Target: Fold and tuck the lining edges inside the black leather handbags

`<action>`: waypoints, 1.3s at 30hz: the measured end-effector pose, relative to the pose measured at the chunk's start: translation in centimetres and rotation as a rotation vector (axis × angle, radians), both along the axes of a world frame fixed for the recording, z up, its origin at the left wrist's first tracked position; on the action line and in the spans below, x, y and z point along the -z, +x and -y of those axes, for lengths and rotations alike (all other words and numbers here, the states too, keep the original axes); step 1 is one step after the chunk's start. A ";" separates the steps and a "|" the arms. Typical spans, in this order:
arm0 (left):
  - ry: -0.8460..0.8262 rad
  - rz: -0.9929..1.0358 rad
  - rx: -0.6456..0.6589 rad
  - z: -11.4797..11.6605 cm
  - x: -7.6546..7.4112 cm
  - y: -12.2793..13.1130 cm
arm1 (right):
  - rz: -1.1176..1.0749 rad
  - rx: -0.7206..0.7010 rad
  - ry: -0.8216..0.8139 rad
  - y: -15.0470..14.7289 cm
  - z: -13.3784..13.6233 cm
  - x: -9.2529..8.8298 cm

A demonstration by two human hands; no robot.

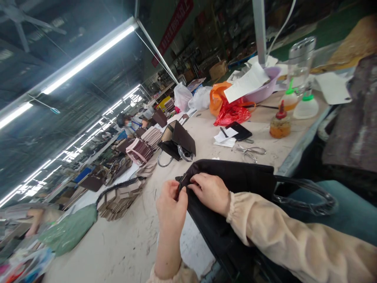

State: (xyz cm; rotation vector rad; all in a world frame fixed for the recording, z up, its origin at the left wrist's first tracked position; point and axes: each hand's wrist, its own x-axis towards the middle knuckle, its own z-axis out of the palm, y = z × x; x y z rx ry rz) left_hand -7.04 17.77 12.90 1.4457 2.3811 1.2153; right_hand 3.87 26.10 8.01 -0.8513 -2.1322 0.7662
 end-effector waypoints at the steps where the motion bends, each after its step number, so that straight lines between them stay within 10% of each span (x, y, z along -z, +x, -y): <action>1: -0.003 -0.005 -0.001 0.0 0.0 0.0 | 0.007 -0.004 0.000 -0.1 -0.1 -0.1; 19: -0.024 -0.059 -0.028 -0.1 -0.2 0.0 | -0.127 -0.056 -0.117 -0.7 -0.1 -0.4; 29: -0.029 -0.152 -0.009 0.3 0.2 -0.2 | -0.437 -0.186 -1.000 -1.6 -0.2 -1.3; 39: -0.048 -0.140 -0.021 0.5 -0.1 0.1 | -0.567 -0.133 -1.325 -2.3 -0.3 -2.4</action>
